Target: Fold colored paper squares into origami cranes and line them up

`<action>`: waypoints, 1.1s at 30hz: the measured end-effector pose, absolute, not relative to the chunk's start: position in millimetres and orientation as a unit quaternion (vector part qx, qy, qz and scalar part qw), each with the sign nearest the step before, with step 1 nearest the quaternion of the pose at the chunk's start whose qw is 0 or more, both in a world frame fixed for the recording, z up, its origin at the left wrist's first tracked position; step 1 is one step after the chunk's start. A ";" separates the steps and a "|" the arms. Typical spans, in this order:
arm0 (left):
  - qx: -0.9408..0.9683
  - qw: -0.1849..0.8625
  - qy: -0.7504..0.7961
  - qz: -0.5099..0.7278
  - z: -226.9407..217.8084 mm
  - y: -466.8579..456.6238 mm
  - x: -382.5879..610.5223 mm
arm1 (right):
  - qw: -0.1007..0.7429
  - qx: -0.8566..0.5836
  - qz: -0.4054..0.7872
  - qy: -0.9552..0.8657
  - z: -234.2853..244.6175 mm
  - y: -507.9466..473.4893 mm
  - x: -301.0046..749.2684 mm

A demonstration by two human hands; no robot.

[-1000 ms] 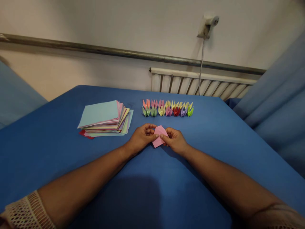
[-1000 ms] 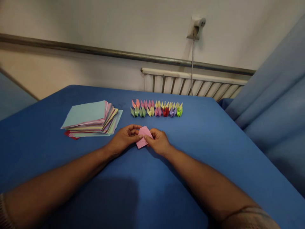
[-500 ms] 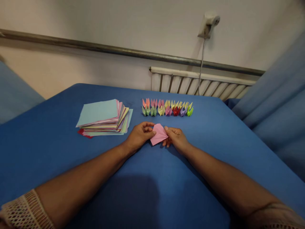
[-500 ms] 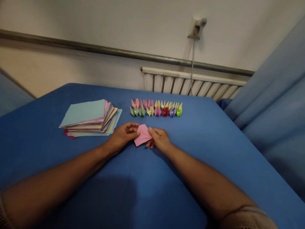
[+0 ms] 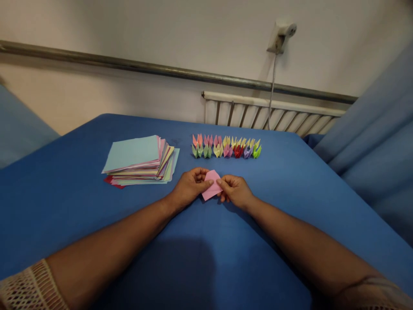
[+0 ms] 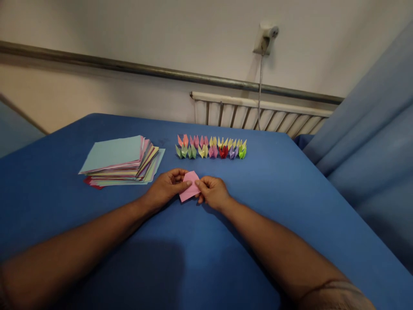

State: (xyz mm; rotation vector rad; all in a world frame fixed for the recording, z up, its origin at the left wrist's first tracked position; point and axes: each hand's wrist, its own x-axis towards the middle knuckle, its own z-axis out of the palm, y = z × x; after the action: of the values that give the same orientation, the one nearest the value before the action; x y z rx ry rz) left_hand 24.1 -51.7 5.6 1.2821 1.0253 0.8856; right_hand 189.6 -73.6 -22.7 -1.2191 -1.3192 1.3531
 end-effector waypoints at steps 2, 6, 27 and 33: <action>0.548 0.597 0.439 0.389 4.5 -51.0 24.1 | 0.427 -0.473 0.559 -0.530 -20.3 -73.9 191.4; 0.541 0.579 0.447 0.415 2.7 -47.6 23.3 | 0.432 -0.456 0.607 -0.487 -15.0 -72.7 196.0; 0.552 0.589 0.431 0.403 5.2 -50.5 22.1 | 0.442 -0.490 0.547 -0.515 -23.3 -73.4 191.7; 0.575 0.573 0.435 0.389 6.9 -51.5 23.1 | 0.446 -0.489 0.530 -0.531 -22.7 -75.9 190.6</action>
State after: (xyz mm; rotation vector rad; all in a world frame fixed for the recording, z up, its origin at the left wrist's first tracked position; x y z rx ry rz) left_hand 23.1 -51.5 6.9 1.3485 1.0194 0.9107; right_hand 190.6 -75.9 -22.7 -1.2112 -1.3143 1.3126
